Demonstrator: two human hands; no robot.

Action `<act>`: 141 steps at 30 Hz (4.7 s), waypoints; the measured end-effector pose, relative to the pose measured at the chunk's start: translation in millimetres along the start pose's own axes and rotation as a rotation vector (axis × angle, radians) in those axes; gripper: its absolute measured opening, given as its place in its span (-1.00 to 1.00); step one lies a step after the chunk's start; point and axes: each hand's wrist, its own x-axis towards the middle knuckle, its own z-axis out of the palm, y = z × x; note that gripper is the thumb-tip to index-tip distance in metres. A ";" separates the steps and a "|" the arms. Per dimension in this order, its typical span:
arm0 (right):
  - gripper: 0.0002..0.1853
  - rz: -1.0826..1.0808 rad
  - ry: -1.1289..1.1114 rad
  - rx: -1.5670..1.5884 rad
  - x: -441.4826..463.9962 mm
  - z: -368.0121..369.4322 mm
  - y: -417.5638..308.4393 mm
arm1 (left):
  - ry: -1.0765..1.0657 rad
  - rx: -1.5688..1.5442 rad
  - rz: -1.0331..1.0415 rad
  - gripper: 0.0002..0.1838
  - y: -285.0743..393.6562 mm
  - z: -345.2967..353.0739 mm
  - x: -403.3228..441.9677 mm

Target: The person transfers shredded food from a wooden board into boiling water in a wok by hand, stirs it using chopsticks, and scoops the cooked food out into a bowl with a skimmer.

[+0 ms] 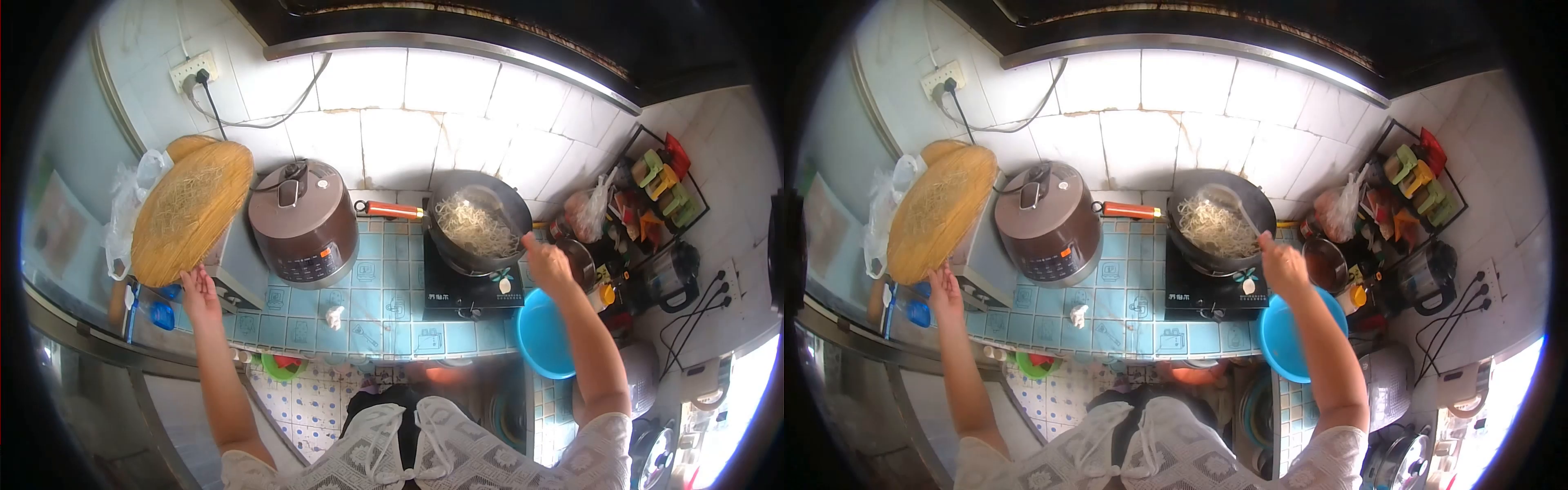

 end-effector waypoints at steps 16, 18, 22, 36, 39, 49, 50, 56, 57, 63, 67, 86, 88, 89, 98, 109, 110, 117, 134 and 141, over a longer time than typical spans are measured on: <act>-0.86 0.730 -0.719 0.804 108.6 -37.6 28.0 | -0.013 0.735 0.299 -0.69 97.3 28.1 181.8; -0.87 0.634 -0.651 0.900 97.7 -50.4 17.0 | -0.100 1.041 0.172 -0.68 99.3 16.7 194.2; -0.83 0.541 -0.549 0.527 81.0 -51.2 -14.2 | -0.081 2.102 0.478 -0.73 109.4 68.6 114.7; -0.76 -0.020 0.059 -0.067 78.3 60.2 61.6 | -0.556 1.551 1.023 -0.71 17.7 84.6 -71.7; -0.73 0.298 -0.278 0.563 67.1 39.1 32.5 | -0.725 1.442 0.870 -0.69 -40.3 36.7 -121.2; -0.77 0.390 -0.340 0.800 -8.8 24.0 -20.5 | -0.567 1.225 0.051 -0.68 -135.2 -74.4 -218.8; -0.78 0.153 -0.196 0.580 -13.5 42.6 -14.9 | -0.553 1.225 0.054 -0.68 -136.7 -77.9 -220.4; -0.74 0.430 -0.455 0.906 -0.3 15.6 -10.3 | -0.554 1.107 -0.018 -0.69 -146.0 -73.8 -233.8; -0.74 0.425 -0.452 0.903 4.3 13.7 -1.3 | -0.550 1.102 -0.014 -0.69 -146.4 -74.4 -231.3; -0.75 0.566 -0.577 1.555 14.9 35.3 21.7 | -0.484 1.047 -0.096 -0.72 -143.4 -66.5 -228.6; -0.75 0.655 -0.529 1.638 7.1 18.0 12.5 | -0.468 1.076 -0.117 -0.72 -139.2 -78.3 -233.9; -0.73 0.681 -0.257 1.671 -1.7 -43.1 30.7 | -0.578 0.884 -0.345 -0.67 -172.8 -69.0 -244.9; -0.71 0.722 -0.198 1.656 1.8 -50.5 29.9 | -0.568 0.871 -0.348 -0.67 -176.8 -70.1 -248.0; -0.71 0.725 -0.195 1.654 3.0 -54.7 30.2 | -0.552 0.858 -0.346 -0.67 -178.4 -69.8 -249.5; -0.75 0.674 -0.235 1.700 5.8 -48.8 35.3 | -0.605 0.880 -0.358 -0.71 -166.9 -61.5 -252.2; -0.69 0.753 -0.216 1.714 -14.4 -47.6 37.3 | -0.583 0.898 -0.380 -0.71 -178.1 -81.6 -258.1; -0.69 0.713 -0.217 1.754 -20.6 -55.6 39.6 | -0.590 0.905 -0.383 -0.70 -178.6 -80.4 -259.1; -0.67 0.717 -0.005 1.758 -118.8 -98.6 74.4 | -0.820 1.006 -0.305 -0.68 -192.0 -53.0 -266.0; -0.56 0.784 0.109 -0.021 -309.8 112.5 76.2 | -1.277 0.888 -0.602 -0.74 -250.8 -13.7 -326.8; -0.44 0.895 0.214 -0.074 -305.4 130.6 47.1 | -1.744 0.936 -0.592 -0.71 -267.1 23.2 -369.5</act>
